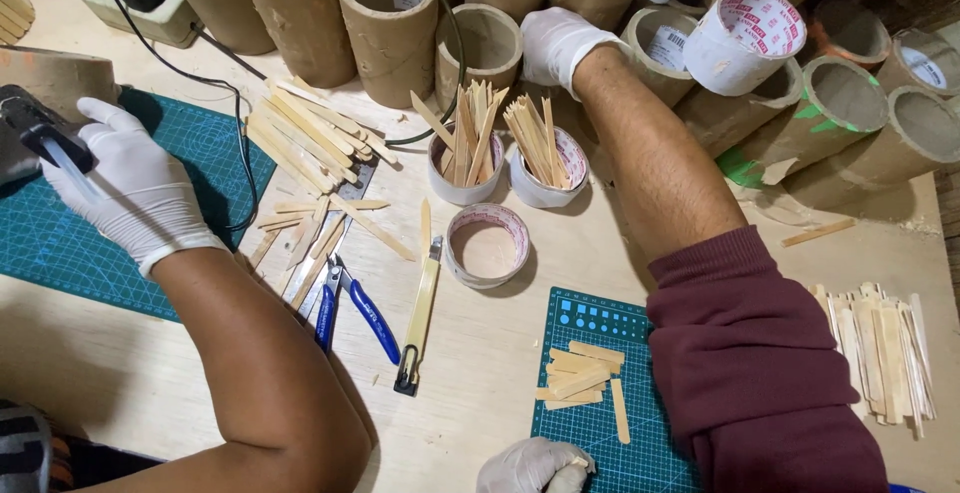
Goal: Cutting and shaping small wooden sticks for a craft project using scissors and pliers on a cutting mat.
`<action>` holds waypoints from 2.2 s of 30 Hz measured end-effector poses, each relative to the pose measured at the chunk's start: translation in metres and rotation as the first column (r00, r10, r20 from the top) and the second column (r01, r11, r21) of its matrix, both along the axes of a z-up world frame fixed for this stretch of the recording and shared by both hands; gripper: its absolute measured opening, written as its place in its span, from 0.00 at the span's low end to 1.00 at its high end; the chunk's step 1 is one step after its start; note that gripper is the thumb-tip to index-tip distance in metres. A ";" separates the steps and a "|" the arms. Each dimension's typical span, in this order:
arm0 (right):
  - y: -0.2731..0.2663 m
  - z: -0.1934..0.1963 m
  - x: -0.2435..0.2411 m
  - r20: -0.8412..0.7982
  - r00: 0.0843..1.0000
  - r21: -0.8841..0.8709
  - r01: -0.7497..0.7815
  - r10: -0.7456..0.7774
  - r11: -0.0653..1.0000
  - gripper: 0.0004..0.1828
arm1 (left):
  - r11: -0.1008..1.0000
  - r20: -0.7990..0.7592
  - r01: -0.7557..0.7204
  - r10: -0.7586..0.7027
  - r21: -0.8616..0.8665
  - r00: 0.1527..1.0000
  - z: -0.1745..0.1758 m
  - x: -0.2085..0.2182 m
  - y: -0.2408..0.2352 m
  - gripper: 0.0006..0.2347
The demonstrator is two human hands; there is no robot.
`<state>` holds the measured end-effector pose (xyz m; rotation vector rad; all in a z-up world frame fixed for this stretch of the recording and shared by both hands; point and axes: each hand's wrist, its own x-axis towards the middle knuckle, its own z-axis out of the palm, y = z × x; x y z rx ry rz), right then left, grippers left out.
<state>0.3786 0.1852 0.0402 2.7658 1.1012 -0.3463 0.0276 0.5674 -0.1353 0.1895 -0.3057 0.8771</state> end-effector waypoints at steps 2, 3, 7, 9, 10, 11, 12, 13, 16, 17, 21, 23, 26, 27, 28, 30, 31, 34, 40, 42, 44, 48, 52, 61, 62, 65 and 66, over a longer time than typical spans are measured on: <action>0.001 -0.014 0.013 0.076 0.993 -0.004 -0.094 0.094 0.996 0.13 | 0.999 -0.089 -0.013 0.008 -0.052 0.996 -0.002 -0.001 0.008 0.32; 0.001 -0.014 0.012 0.077 0.993 -0.002 -0.094 0.094 0.996 0.13 | 0.999 -0.088 -0.013 0.008 -0.050 0.996 0.003 0.000 0.003 0.32; -0.001 -0.008 0.004 0.080 0.996 -0.004 -0.031 0.031 1.000 0.16 | 0.970 0.020 0.012 -0.008 -0.244 1.000 0.033 0.005 -0.025 0.35; -0.003 -0.003 0.001 0.073 0.997 -0.001 0.000 0.000 1.000 0.19 | 0.963 -0.017 -0.042 0.039 -0.265 0.999 0.037 0.007 -0.027 0.34; -0.004 -0.001 0.002 0.075 0.996 0.064 0.045 -0.050 0.997 0.17 | 0.979 -0.086 -0.065 0.048 -0.194 0.995 0.030 0.007 -0.020 0.32; -0.005 0.000 0.002 0.073 0.992 0.130 0.091 -0.101 0.987 0.15 | 0.989 -0.155 -0.082 0.063 -0.121 0.986 0.022 0.006 -0.013 0.30; -0.009 0.004 -0.004 0.075 0.992 0.129 0.090 -0.101 0.988 0.15 | 0.989 -0.154 -0.082 0.063 -0.122 0.986 0.010 0.009 -0.006 0.30; -0.013 0.009 -0.010 0.089 0.990 0.204 0.089 -0.109 0.975 0.12 | 0.873 -0.366 -0.374 0.474 0.312 0.801 -0.002 0.011 0.001 0.20; -0.028 0.027 -0.026 0.130 0.983 0.338 0.076 -0.126 0.938 0.09 | 0.927 -0.268 -0.317 0.363 0.200 0.893 -0.008 0.016 0.010 0.20; -0.033 0.034 -0.032 0.143 0.981 0.394 0.065 -0.131 0.917 0.11 | 0.954 0.141 0.157 -0.124 -0.255 0.982 -0.004 0.015 0.011 0.29; -0.080 0.079 -0.075 0.183 0.983 0.470 -0.056 -0.035 0.881 0.07 | 0.983 -0.206 0.182 -0.182 -0.020 0.961 0.028 -0.028 -0.286 0.24; -0.114 0.104 -0.103 0.233 0.970 0.556 -0.195 0.074 0.808 0.14 | 0.898 -0.686 0.337 -0.055 0.284 0.725 0.047 -0.107 -0.494 0.15; -0.171 0.139 -0.156 0.158 0.972 0.638 -0.237 0.176 0.732 0.24 | 0.684 -0.898 0.588 0.269 0.432 0.347 0.122 -0.099 -0.505 0.10; -0.190 0.152 -0.179 0.164 0.972 0.637 -0.233 0.166 0.734 0.24 | 0.678 -0.896 0.592 0.266 0.436 0.355 0.122 -0.097 -0.506 0.10; -0.211 0.163 -0.204 0.094 0.985 0.626 -0.172 0.145 0.761 0.30 | 0.699 -0.896 0.571 0.257 0.430 0.361 0.121 -0.097 -0.507 0.09; -0.251 0.174 -0.243 0.017 0.994 0.610 -0.097 0.110 0.786 0.36 | 0.714 -0.900 0.562 0.242 0.419 0.363 0.126 -0.096 -0.508 0.09; -0.269 0.173 -0.258 -0.101 0.995 0.600 0.058 0.004 0.798 0.33 | 0.709 -0.894 0.560 0.241 0.428 0.379 0.130 -0.097 -0.508 0.09; -0.338 0.142 -0.302 -0.238 0.968 0.651 0.217 -0.076 0.727 0.27 | 0.712 -0.878 0.542 0.229 0.446 0.421 0.127 -0.100 -0.513 0.08; -0.460 0.034 -0.413 -0.524 0.830 0.685 0.543 -0.189 0.485 0.27 | 0.654 -0.847 0.563 0.253 0.506 0.467 0.129 -0.105 -0.517 0.07; -0.485 -0.016 -0.457 -0.666 0.703 0.607 0.705 -0.249 0.368 0.27 | 0.622 -0.818 0.553 0.284 0.554 0.500 0.124 -0.105 -0.519 0.08; -0.500 -0.070 -0.501 -0.767 0.507 0.512 0.853 -0.393 0.103 0.24 | 0.594 -0.785 0.536 0.310 0.600 0.536 0.124 -0.106 -0.518 0.07; -0.515 -0.207 -0.566 -0.873 0.426 0.486 0.802 -0.239 -0.347 0.28 | 0.639 -0.815 0.541 0.261 0.547 0.517 0.122 -0.109 -0.517 0.06; -0.492 -0.176 -0.566 -0.864 0.459 0.501 0.821 -0.206 -0.273 0.19 | 0.536 -0.641 0.391 0.431 0.748 0.635 0.121 -0.112 -0.517 0.04; -0.408 -0.004 -0.457 -0.223 0.974 0.931 0.221 -0.026 0.291 0.13 | 0.641 -0.693 0.350 0.417 0.683 0.588 0.128 -0.116 -0.532 0.03; -0.397 0.004 -0.444 -0.157 0.988 0.929 0.152 -0.012 0.337 0.13 | 0.655 -0.700 0.321 0.464 0.684 0.543 0.133 -0.118 -0.537 0.03; -0.372 0.011 -0.409 0.000 0.993 0.939 -0.040 0.118 0.341 0.13 | 0.603 -0.694 0.370 0.489 0.706 0.528 0.132 -0.121 -0.531 0.03; -0.367 0.002 -0.403 -0.023 0.994 0.937 -0.016 0.110 0.348 0.13 | 0.605 -0.709 0.391 0.479 0.693 0.517 0.128 -0.120 -0.531 0.03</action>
